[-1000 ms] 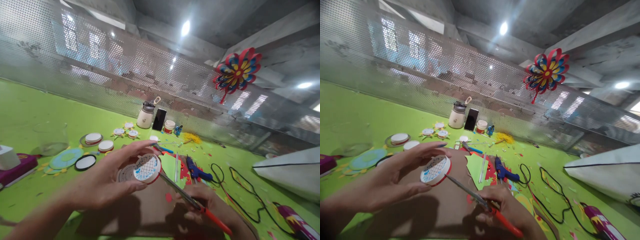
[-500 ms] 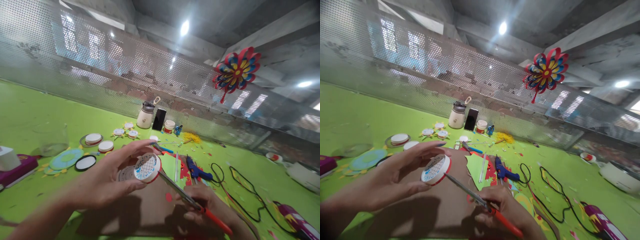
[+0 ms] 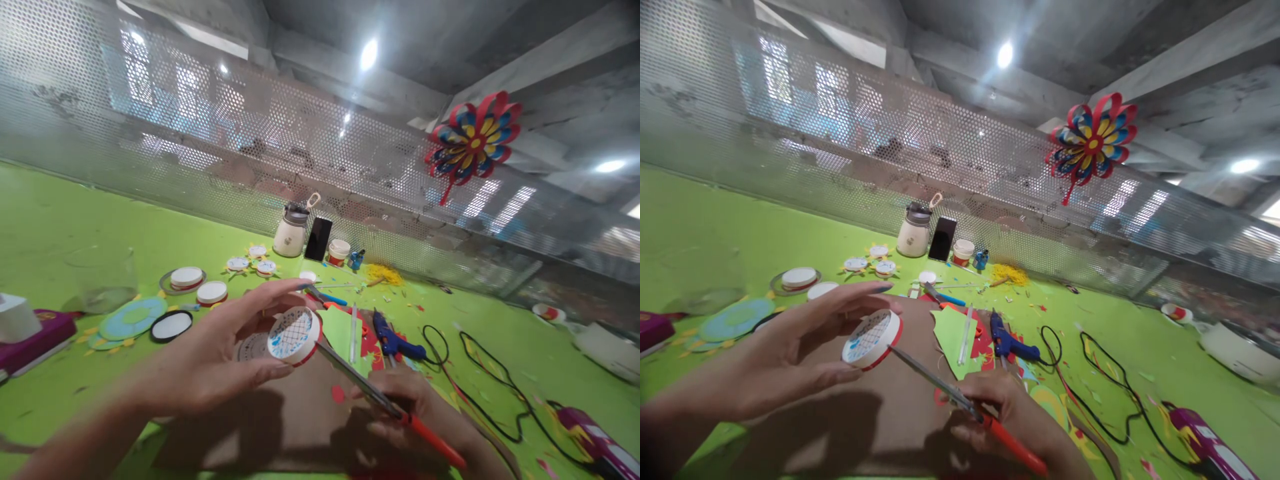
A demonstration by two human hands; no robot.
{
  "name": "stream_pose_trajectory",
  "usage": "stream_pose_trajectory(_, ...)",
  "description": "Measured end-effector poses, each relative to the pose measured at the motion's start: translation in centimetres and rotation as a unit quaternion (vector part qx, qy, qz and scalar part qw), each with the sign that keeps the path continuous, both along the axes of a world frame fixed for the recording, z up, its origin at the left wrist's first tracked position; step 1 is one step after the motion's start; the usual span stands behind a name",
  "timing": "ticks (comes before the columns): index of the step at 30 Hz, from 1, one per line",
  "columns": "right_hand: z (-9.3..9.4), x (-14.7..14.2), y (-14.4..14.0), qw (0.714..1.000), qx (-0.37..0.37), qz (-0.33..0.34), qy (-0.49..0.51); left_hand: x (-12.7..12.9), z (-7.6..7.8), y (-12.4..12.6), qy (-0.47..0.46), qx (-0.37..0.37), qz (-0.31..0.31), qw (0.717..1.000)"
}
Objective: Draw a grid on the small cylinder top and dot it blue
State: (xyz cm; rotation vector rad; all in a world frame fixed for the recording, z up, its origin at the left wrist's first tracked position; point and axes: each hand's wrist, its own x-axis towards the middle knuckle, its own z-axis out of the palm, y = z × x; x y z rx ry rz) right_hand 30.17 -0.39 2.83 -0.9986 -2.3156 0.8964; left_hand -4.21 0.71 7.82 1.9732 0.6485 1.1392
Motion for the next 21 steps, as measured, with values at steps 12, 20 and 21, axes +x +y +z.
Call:
stream_pose_trajectory(12, 0.08, -0.37, -0.28, 1.0, -0.002, -0.008, 0.001, 0.16, 0.37, -0.06, 0.012, -0.02, 0.016, 1.0)
stream_pose_trajectory(20, -0.67, 0.3, -0.19, 0.997, 0.054, -0.034, -0.041, -0.29, 0.0, -0.03, 0.022, -0.021, 0.022, 0.999)
stream_pose_trajectory(21, -0.66, 0.32, -0.19, 0.997, 0.059, -0.034, -0.042, -0.29, 0.07, -0.14, 0.027, -0.029, 0.022, 0.999)
